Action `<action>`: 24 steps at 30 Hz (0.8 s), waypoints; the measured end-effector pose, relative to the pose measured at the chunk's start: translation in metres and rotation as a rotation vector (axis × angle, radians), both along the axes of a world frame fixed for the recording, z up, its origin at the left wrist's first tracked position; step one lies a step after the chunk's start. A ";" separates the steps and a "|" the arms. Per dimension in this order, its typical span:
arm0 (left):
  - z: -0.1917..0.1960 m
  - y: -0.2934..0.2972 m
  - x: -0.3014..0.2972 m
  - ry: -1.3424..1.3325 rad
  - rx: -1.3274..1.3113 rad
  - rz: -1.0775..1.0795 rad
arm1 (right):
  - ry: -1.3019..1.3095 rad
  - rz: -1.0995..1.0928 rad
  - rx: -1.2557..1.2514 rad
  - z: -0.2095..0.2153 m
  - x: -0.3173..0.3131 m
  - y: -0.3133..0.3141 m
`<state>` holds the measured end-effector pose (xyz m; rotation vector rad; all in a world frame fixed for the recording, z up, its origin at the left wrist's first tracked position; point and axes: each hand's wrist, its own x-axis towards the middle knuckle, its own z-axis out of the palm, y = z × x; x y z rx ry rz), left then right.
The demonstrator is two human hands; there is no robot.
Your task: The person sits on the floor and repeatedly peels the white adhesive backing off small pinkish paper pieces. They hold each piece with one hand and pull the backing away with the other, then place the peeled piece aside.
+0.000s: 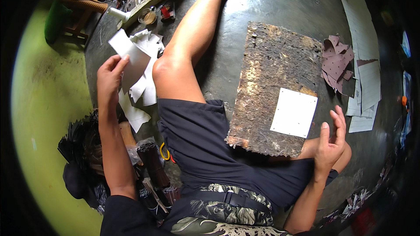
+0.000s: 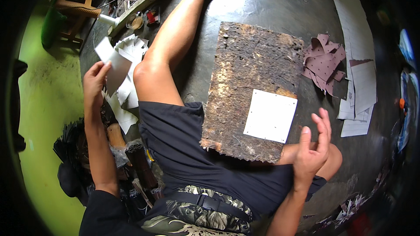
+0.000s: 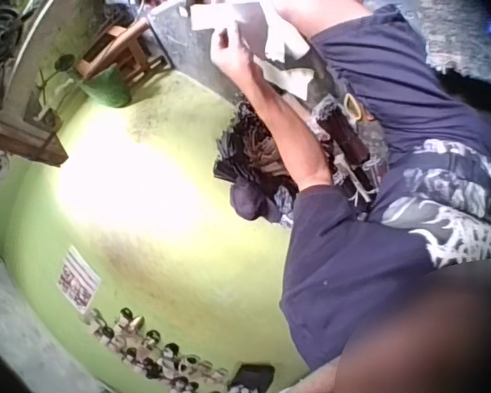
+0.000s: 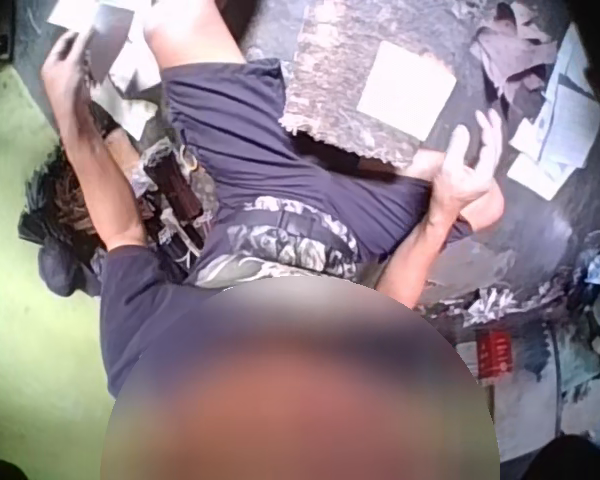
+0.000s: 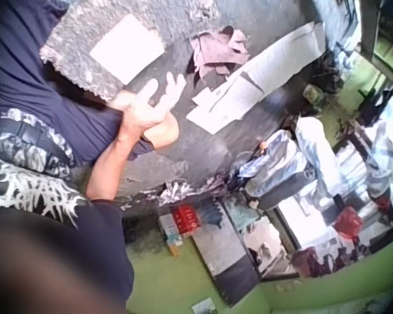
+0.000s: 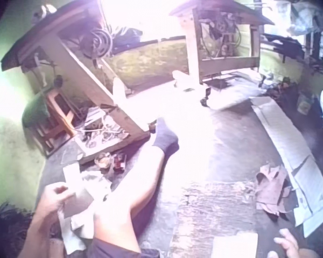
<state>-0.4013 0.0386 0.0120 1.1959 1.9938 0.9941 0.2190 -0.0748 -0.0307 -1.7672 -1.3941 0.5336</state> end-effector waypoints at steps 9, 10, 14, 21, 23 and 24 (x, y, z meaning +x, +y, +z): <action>0.041 -0.091 0.294 -0.967 -0.130 -0.092 | 1.306 0.280 -0.277 0.065 -0.087 0.007; 0.035 -0.095 0.316 -0.994 -0.215 -0.045 | 1.159 0.240 -0.266 0.064 -0.081 0.011; 0.044 -0.095 0.334 -0.766 -0.731 -0.664 | 0.789 0.105 -0.505 0.055 -0.043 0.018; 0.016 -0.050 0.383 0.099 0.285 -0.903 | 0.383 0.203 -0.282 0.032 -0.019 0.023; -0.007 -0.036 0.396 0.182 0.310 -0.931 | 0.448 0.166 -0.258 0.027 -0.020 0.025; -0.017 -0.032 0.399 0.168 0.336 -0.944 | 0.445 0.149 -0.250 0.026 -0.020 0.025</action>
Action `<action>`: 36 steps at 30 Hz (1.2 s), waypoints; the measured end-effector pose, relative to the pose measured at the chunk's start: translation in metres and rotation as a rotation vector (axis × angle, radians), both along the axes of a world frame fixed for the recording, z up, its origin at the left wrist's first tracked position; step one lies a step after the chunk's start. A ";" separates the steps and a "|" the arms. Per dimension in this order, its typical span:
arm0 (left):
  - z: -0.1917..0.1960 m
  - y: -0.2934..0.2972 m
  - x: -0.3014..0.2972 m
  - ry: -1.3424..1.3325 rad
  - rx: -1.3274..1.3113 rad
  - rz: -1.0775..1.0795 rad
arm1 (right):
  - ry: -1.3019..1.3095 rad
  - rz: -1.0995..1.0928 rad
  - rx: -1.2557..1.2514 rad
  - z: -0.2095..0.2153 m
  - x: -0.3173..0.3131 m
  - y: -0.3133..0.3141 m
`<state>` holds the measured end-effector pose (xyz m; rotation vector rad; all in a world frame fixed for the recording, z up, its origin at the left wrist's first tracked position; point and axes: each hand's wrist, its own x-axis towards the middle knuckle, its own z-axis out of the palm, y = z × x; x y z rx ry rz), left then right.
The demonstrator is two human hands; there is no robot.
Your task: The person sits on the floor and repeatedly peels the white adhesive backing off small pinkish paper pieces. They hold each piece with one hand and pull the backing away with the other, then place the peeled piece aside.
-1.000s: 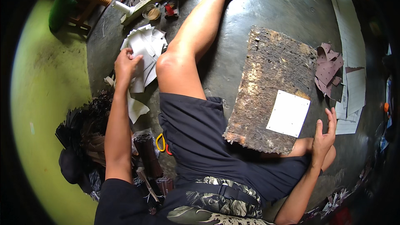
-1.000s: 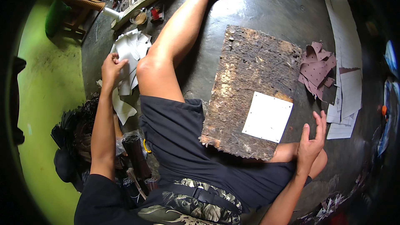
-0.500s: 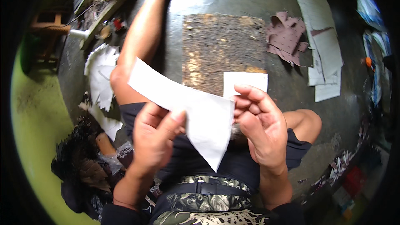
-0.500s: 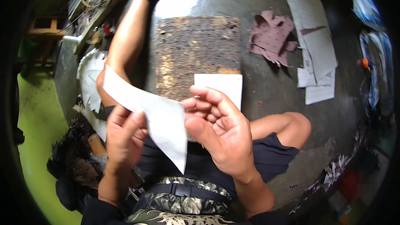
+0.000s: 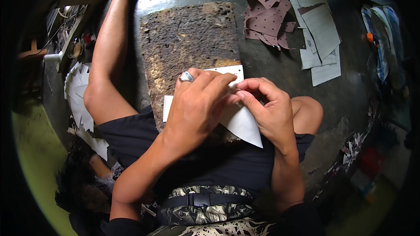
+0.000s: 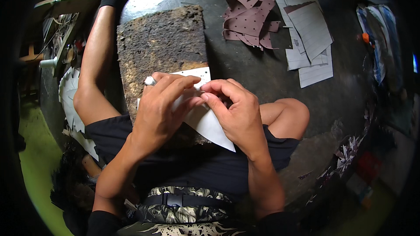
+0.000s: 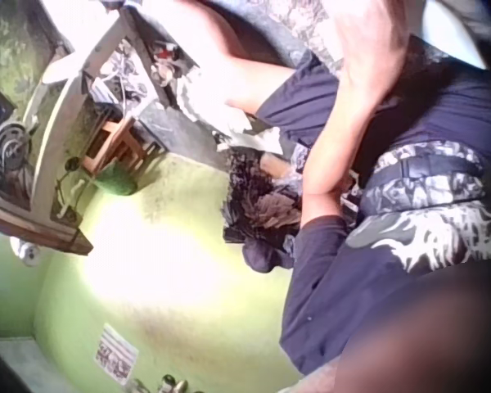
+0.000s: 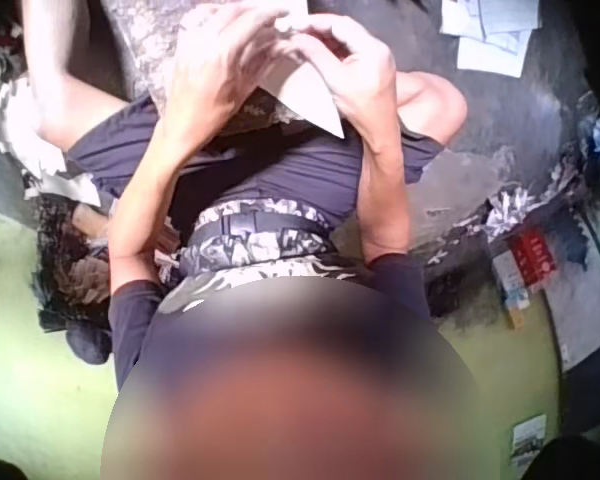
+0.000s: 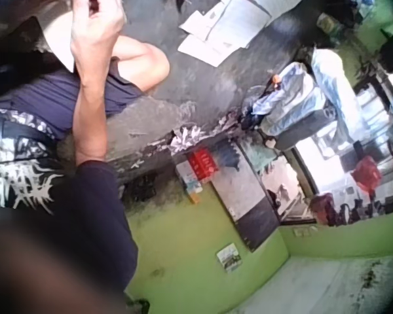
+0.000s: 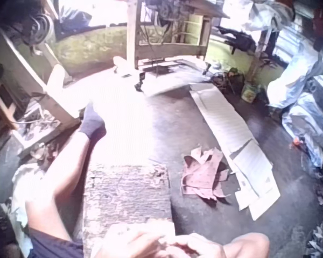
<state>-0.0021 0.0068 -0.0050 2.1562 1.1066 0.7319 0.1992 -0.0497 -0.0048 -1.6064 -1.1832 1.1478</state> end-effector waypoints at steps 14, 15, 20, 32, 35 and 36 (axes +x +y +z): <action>-0.015 -0.002 0.009 0.063 0.148 -0.060 | 0.395 -0.119 -0.222 -0.021 0.020 0.002; -0.015 -0.003 0.009 0.068 0.160 -0.058 | 0.379 -0.151 -0.253 -0.021 0.018 0.003; -0.014 -0.004 0.007 0.089 0.187 -0.082 | 0.196 -0.107 -0.171 -0.015 0.012 0.007; -0.012 0.004 0.004 0.089 0.242 -0.194 | 0.229 -0.082 -0.186 -0.027 0.013 0.003; -0.011 0.005 0.005 0.101 0.240 -0.203 | 0.110 -0.070 -0.175 -0.029 0.011 0.003; -0.011 0.005 0.006 0.106 0.240 -0.206 | 0.055 -0.072 -0.189 -0.029 0.009 0.002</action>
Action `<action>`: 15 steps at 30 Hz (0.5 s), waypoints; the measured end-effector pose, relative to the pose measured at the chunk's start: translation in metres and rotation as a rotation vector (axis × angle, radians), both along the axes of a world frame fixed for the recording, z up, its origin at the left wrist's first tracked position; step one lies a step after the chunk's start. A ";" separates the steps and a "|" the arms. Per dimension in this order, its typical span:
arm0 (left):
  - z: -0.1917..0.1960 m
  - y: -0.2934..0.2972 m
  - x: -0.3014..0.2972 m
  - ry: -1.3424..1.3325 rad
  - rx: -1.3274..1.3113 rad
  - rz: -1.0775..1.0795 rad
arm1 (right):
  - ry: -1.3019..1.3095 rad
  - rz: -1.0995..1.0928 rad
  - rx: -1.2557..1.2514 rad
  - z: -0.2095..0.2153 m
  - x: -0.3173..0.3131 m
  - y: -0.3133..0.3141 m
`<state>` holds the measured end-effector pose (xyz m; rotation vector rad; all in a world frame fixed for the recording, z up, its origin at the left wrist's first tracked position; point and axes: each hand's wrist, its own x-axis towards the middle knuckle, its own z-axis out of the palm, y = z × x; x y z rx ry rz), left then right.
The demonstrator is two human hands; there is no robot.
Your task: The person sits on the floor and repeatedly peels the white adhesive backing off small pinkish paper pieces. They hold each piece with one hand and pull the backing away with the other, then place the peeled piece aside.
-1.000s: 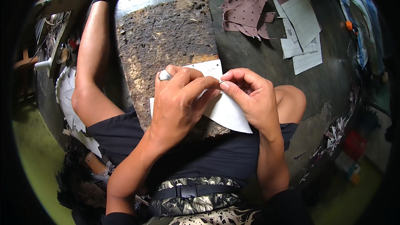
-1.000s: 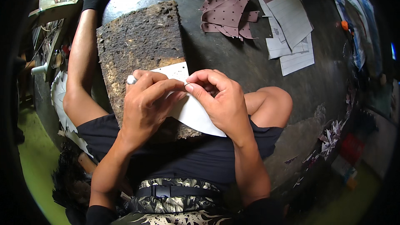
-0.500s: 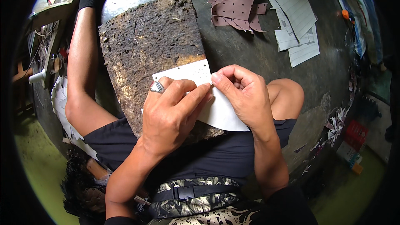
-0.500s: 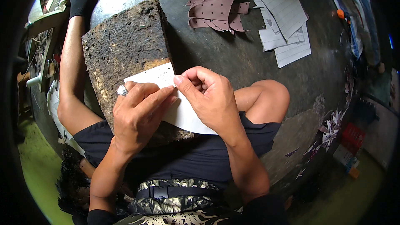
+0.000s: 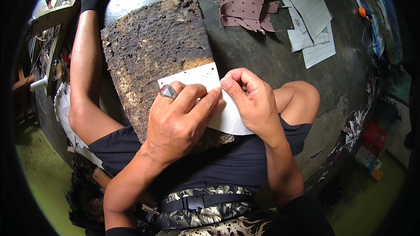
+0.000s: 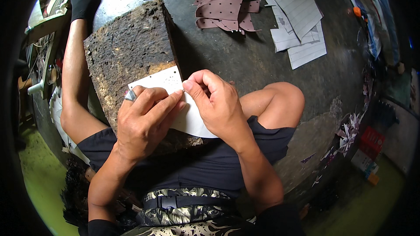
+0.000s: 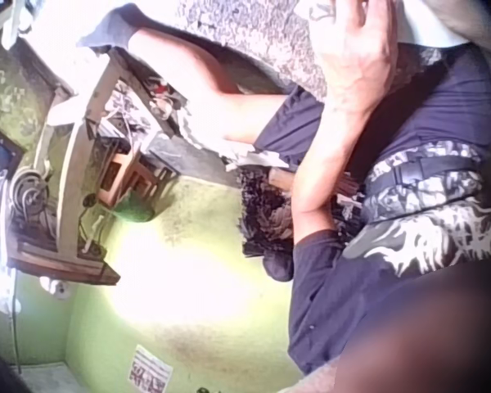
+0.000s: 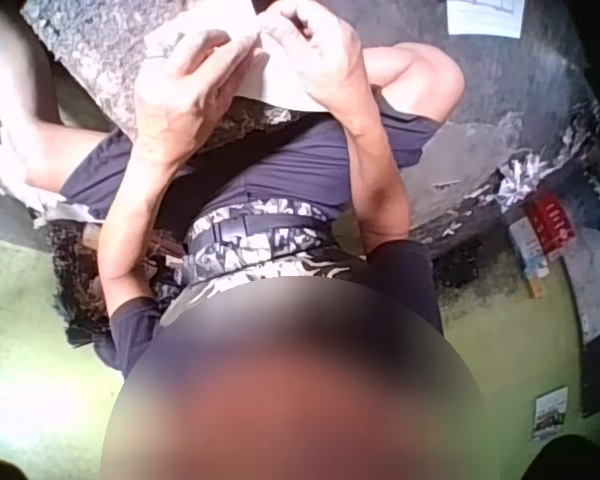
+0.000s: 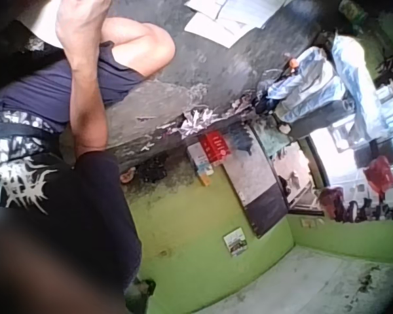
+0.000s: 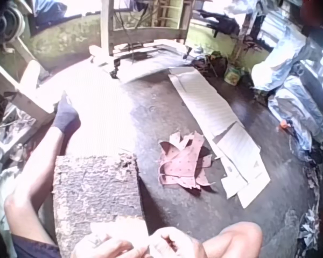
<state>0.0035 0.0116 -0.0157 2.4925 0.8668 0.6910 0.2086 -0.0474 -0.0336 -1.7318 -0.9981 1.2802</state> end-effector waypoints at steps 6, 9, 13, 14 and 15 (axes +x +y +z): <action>-0.001 -0.001 0.001 -0.009 -0.011 0.010 | -0.476 0.073 0.200 0.009 -0.011 -0.006; -0.003 0.000 0.000 -0.009 -0.003 0.014 | -0.221 0.031 0.159 0.003 -0.017 -0.003; -0.005 -0.001 -0.001 -0.035 -0.025 0.028 | -0.023 -0.001 0.132 -0.006 -0.014 -0.002; -0.005 -0.001 -0.002 -0.033 -0.025 0.027 | -0.009 0.008 0.105 -0.006 -0.012 -0.004; -0.005 -0.001 -0.002 -0.034 -0.021 0.026 | 0.004 0.017 0.079 -0.007 -0.010 -0.004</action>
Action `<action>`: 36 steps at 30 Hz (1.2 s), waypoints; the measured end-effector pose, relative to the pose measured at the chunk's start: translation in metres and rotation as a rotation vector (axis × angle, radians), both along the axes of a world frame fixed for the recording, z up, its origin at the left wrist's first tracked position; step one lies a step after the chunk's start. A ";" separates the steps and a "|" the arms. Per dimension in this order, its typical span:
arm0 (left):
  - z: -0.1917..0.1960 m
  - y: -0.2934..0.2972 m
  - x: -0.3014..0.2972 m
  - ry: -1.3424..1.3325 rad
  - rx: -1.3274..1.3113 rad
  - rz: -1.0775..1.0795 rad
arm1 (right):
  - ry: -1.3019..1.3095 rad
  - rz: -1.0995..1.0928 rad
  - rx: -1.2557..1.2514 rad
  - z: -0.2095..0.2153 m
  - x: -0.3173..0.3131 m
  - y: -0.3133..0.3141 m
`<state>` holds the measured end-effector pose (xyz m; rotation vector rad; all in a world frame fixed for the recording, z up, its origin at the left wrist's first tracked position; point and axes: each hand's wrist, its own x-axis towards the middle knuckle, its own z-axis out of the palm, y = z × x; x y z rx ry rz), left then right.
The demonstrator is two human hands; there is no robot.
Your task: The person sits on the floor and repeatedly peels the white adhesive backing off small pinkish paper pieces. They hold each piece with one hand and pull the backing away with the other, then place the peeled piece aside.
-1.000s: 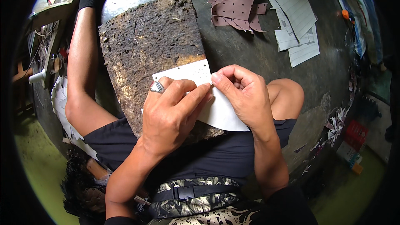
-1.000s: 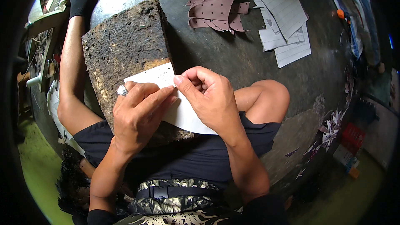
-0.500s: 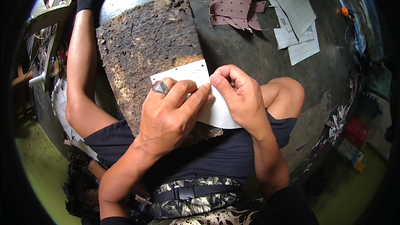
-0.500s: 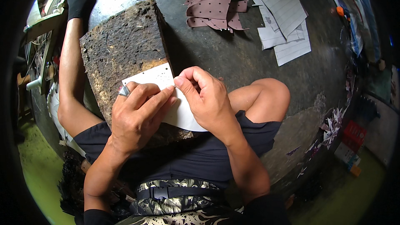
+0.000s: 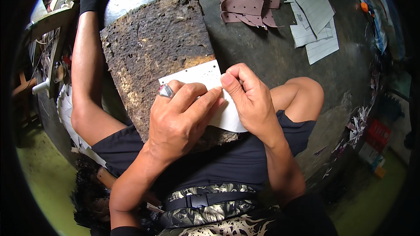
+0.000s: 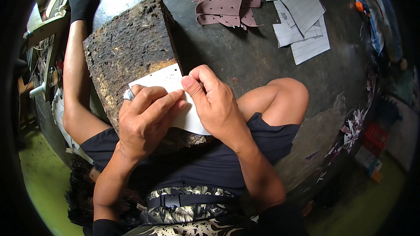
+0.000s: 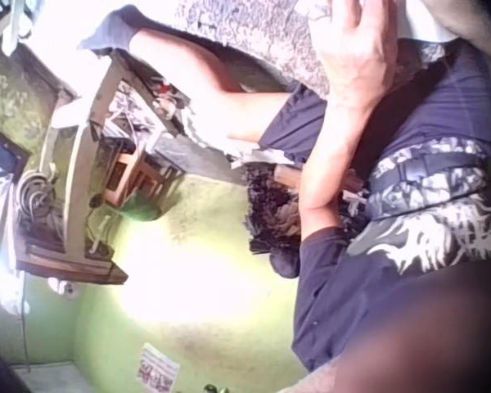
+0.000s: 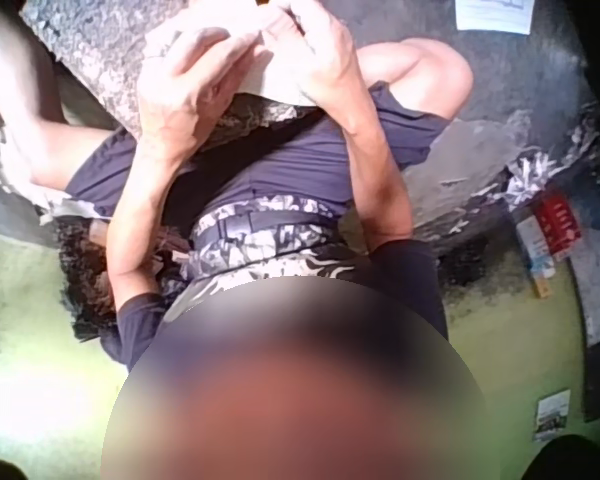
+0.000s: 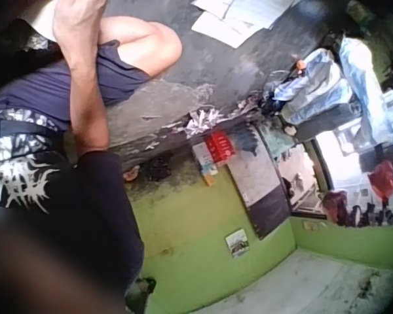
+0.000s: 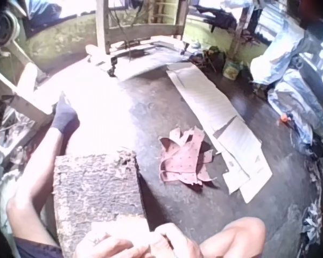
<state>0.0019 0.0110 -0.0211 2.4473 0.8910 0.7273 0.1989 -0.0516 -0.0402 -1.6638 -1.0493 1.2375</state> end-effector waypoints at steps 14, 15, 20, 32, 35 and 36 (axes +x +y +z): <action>-0.004 0.003 -0.001 -0.032 0.002 -0.035 | -0.044 -0.036 0.057 -0.023 0.011 0.004; -0.003 0.003 -0.001 -0.033 -0.003 -0.033 | -0.055 -0.035 0.050 -0.024 0.012 0.004; -0.001 0.003 -0.002 -0.006 -0.006 -0.034 | -0.069 -0.057 0.047 -0.032 0.016 0.005; -0.002 0.004 -0.002 -0.017 -0.013 -0.044 | -0.082 -0.062 -0.008 -0.046 0.027 0.009; -0.002 0.005 -0.003 -0.024 -0.021 -0.053 | -0.082 -0.061 -0.010 -0.049 0.028 0.009; -0.002 0.006 -0.003 -0.027 -0.025 -0.057 | -0.082 -0.061 -0.010 -0.050 0.028 0.009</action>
